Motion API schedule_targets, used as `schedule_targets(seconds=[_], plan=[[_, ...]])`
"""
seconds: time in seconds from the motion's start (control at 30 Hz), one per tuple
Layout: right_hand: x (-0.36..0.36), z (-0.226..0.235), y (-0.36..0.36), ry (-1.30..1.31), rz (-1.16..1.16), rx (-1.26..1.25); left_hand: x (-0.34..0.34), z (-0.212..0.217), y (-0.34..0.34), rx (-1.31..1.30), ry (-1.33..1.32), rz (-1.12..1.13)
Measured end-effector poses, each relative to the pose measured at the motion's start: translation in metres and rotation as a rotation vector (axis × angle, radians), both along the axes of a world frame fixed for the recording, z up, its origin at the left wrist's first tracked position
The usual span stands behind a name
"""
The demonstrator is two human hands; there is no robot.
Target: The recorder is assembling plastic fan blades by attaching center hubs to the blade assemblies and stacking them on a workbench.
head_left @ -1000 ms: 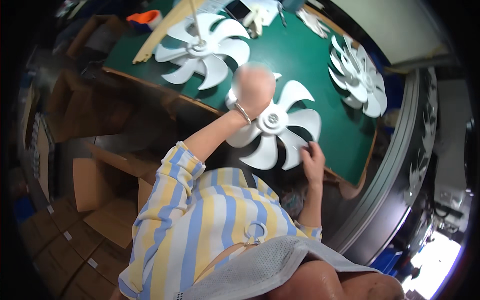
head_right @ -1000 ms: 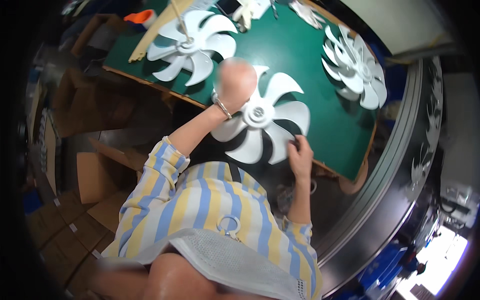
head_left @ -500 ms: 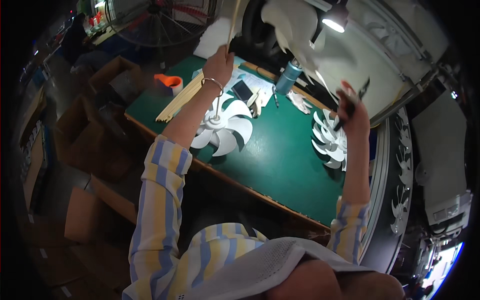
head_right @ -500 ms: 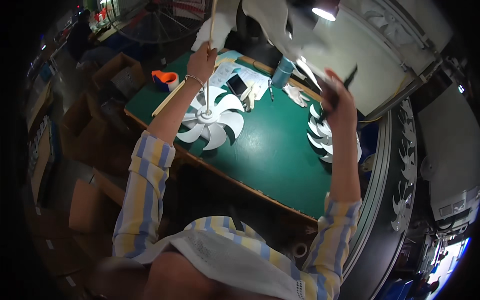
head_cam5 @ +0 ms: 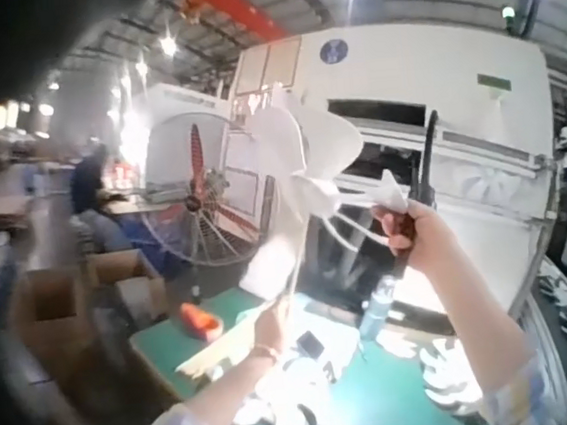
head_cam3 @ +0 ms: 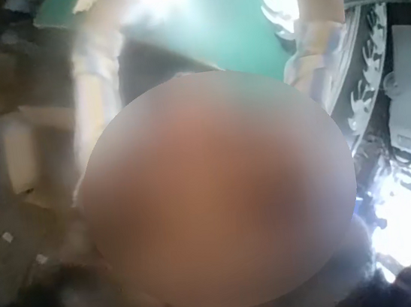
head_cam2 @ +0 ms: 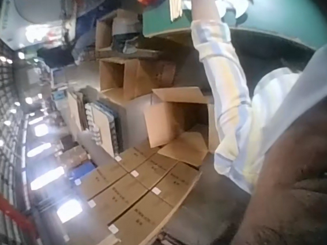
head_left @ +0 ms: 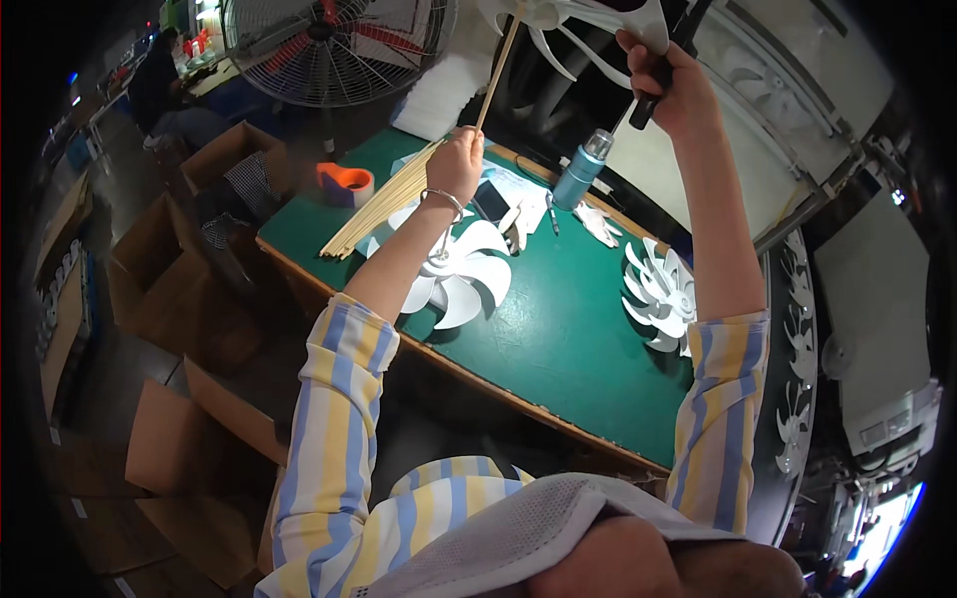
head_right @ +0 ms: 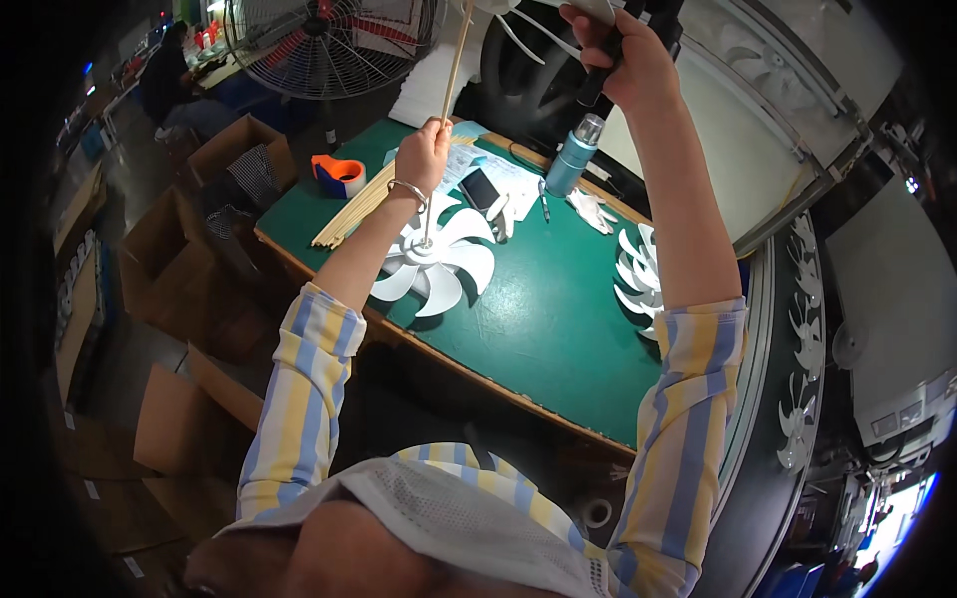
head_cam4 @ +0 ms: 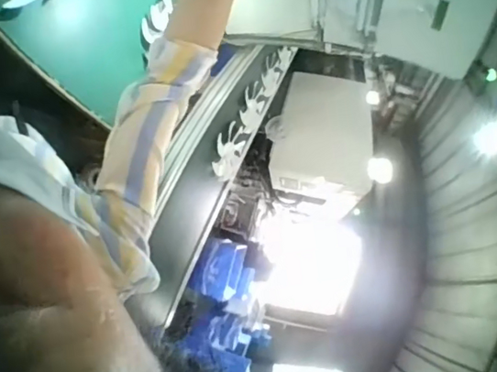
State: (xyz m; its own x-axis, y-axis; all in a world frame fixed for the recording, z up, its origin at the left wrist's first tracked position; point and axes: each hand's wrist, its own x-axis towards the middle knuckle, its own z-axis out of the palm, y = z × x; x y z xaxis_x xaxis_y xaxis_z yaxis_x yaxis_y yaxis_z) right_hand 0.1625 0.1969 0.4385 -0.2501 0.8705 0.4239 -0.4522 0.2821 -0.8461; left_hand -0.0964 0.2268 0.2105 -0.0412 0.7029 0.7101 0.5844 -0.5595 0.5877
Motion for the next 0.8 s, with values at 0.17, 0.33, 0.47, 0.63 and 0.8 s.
schedule_targets(seconds=[0.17,0.33,0.47,0.63,0.8], plan=[[-0.007,0.01,-0.013,-0.078,-0.076,0.004,0.002,0.003,-0.002,0.001,0.004,0.006],[-0.048,0.03,-0.061,-0.713,-0.383,0.282,-0.001,0.001,-0.004,-0.002,0.023,0.023],[-0.06,0.023,-0.072,-0.858,-0.43,0.239,-0.002,0.002,-0.006,0.01,-0.015,-0.005],[-0.075,-0.017,-0.078,-0.841,-0.34,0.085,-0.012,0.003,-0.015,-0.095,0.052,-0.008],[-0.095,-0.11,-0.083,-0.833,-0.357,0.024,-0.053,-0.066,-0.061,0.174,0.057,0.086]])
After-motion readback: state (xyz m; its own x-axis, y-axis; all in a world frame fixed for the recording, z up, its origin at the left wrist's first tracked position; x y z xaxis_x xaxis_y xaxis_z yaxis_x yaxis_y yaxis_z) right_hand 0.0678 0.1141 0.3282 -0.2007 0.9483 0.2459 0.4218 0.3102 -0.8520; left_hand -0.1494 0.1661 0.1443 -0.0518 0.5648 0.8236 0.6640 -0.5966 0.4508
